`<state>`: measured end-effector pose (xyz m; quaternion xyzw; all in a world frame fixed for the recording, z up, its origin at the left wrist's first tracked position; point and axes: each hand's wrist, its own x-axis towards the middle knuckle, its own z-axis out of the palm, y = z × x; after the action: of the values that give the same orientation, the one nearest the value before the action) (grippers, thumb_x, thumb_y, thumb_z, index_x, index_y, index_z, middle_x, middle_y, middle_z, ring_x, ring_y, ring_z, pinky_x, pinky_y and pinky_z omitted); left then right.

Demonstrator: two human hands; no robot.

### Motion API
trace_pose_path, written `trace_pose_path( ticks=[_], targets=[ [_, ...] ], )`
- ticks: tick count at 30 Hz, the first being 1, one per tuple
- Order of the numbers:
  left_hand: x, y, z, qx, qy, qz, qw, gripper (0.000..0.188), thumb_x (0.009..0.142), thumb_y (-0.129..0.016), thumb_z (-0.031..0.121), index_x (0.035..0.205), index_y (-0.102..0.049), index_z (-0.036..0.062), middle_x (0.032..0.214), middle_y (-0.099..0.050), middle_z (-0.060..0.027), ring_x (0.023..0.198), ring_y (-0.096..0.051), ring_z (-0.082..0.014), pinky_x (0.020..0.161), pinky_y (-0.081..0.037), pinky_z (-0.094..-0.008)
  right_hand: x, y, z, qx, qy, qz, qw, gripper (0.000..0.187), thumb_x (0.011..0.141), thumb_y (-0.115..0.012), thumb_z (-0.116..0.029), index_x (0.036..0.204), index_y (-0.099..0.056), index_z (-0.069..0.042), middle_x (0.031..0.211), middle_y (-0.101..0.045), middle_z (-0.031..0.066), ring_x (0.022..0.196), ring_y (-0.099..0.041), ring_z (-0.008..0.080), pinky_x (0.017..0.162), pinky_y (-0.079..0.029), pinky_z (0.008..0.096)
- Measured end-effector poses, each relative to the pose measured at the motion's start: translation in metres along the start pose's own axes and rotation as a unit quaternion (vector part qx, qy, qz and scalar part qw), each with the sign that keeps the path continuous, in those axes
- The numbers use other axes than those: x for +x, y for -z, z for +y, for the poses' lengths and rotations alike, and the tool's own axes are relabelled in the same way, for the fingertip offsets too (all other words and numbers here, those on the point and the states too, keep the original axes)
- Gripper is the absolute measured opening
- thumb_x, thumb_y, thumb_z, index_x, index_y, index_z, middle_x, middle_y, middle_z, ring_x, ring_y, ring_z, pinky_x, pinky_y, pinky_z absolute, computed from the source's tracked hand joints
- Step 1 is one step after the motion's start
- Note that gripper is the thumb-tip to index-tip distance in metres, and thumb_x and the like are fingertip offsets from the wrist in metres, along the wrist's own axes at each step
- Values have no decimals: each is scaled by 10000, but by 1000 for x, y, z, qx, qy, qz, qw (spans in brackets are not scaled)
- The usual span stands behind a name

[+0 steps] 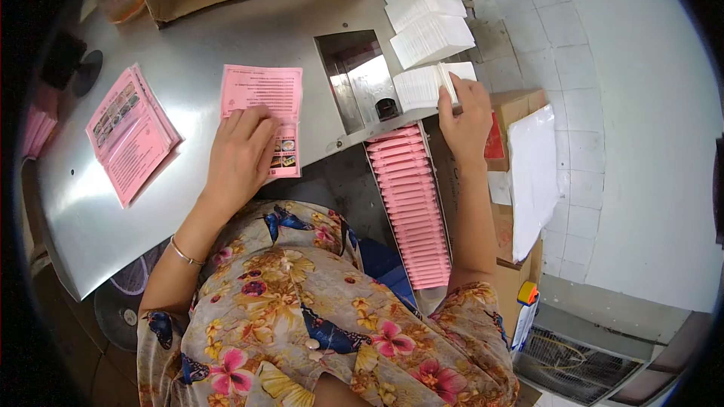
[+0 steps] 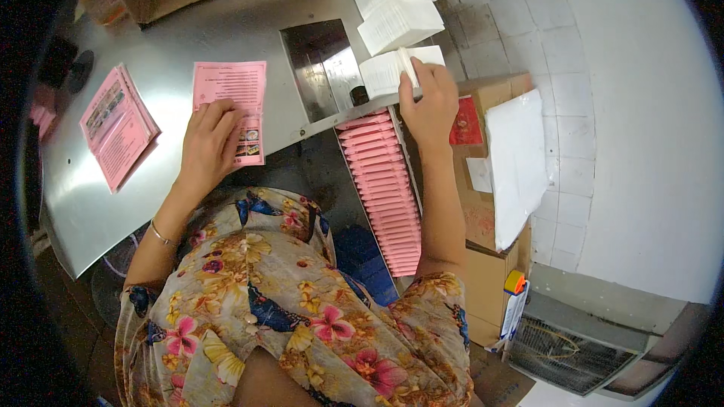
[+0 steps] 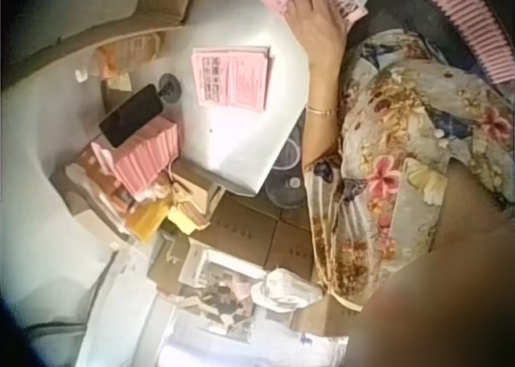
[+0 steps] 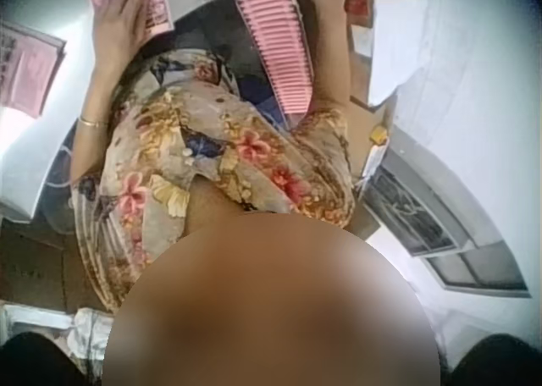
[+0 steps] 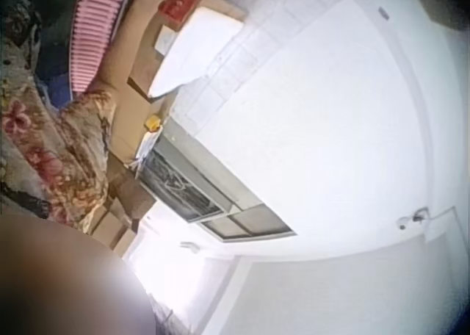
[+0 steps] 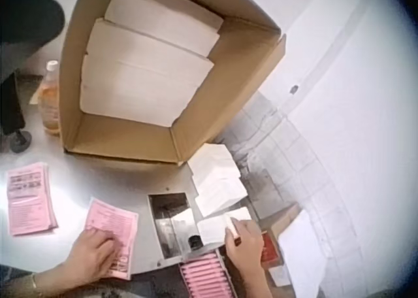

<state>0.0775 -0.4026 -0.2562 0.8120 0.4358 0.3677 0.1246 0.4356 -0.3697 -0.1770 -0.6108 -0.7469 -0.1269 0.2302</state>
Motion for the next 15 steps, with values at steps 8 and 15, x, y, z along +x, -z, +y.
trace_pose_path(
  ticks=[8, 15],
  targets=[
    [-8, 18, -3, 51, 56, -7, 997, 193, 819, -710, 108, 965, -616, 26, 955, -584, -127, 874, -568, -322, 758, -452, -427, 8, 6, 9, 99, 23, 37, 994, 363, 914, -631, -44, 1274, -628, 0, 1231, -668, 217, 1098, -654, 364, 934, -508, 397],
    [-22, 33, -11, 56, 62, 28, 996, 158, 824, -713, 124, 912, -620, 32, 824, -561, -127, 778, -563, -326, 679, -441, -434, 11, -35, -116, 131, 148, -209, 958, 317, 837, -747, -236, 1119, -696, -99, 883, -705, 131, 779, -683, 346, 698, -540, 431]
  ],
)
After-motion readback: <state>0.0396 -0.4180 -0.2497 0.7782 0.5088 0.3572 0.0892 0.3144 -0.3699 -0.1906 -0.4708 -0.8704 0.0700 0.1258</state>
